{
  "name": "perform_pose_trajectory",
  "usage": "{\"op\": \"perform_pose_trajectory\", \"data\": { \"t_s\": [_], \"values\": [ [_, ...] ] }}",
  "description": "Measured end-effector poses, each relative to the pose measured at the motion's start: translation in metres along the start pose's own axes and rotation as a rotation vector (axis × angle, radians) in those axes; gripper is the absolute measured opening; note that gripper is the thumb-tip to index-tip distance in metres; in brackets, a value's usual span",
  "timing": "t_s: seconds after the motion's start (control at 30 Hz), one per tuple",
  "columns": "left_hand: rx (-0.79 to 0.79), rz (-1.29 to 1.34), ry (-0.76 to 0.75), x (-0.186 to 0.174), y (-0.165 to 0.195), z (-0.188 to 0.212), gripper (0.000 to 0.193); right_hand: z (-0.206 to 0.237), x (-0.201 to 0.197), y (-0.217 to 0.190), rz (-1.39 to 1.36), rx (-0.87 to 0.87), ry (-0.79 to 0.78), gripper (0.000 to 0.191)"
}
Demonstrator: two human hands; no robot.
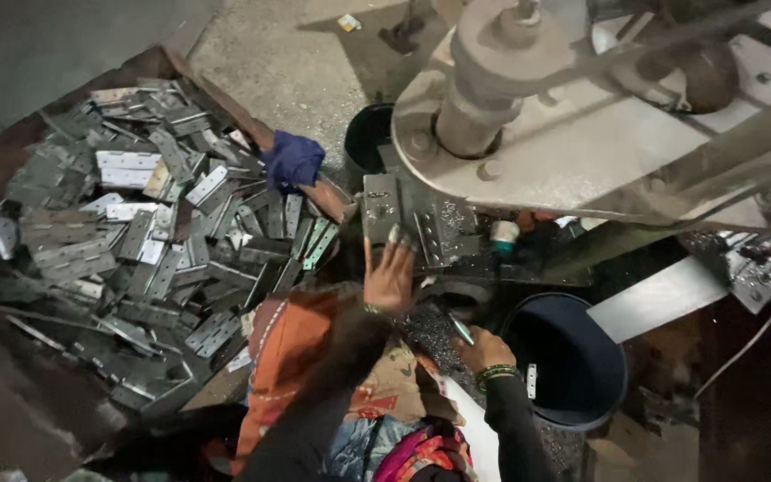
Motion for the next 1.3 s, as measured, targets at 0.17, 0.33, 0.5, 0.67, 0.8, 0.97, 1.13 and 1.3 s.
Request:
{"op": "perform_pose_trajectory", "data": {
  "t_s": [0.17, 0.33, 0.5, 0.67, 0.8, 0.97, 1.13, 1.3],
  "values": [
    [0.114, 0.128, -0.039, -0.006, 0.005, 0.017, 0.038, -0.003, 0.001, 0.007, 0.009, 0.007, -0.006, 0.047],
    [0.364, 0.271, -0.042, -0.005, 0.009, -0.028, 0.058, -0.012, 0.004, 0.013, -0.010, 0.002, 0.008, 0.054],
    [-0.314, 0.280, -0.540, 0.065, -0.004, -0.035, 0.050, -0.018, 0.012, 0.025, -0.042, -0.014, 0.015, 0.055],
    [-0.192, 0.222, -0.210, 0.057, 0.039, -0.022, 0.042, -0.024, 0.015, 0.031, -0.039, -0.043, 0.020, 0.054],
    [-0.121, 0.109, -0.126, 0.030, 0.024, -0.008, 0.057, -0.016, 0.009, 0.022, 0.013, -0.015, 0.021, 0.053],
    [-0.133, 0.058, -0.221, 0.013, -0.005, -0.026, 0.055, -0.010, -0.008, 0.010, 0.078, -0.023, -0.006, 0.053],
    [-0.168, 0.012, -0.083, 0.007, 0.004, -0.022, 0.051, -0.018, 0.017, 0.045, 0.038, -0.005, 0.116, 0.048],
    [-0.128, -0.052, 0.037, 0.013, 0.005, -0.015, 0.051, -0.037, 0.066, 0.082, 0.129, 0.061, 0.162, 0.056]
  ]
}}
Point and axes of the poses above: each hand's wrist, its own z-axis away from the middle knuckle, its own x-axis out of the palm, y = z × x, the point moved 7 cm from there along -z, towards the middle knuckle, and after that the axes turned 15 degrees about -z, right-handed, at the moved point
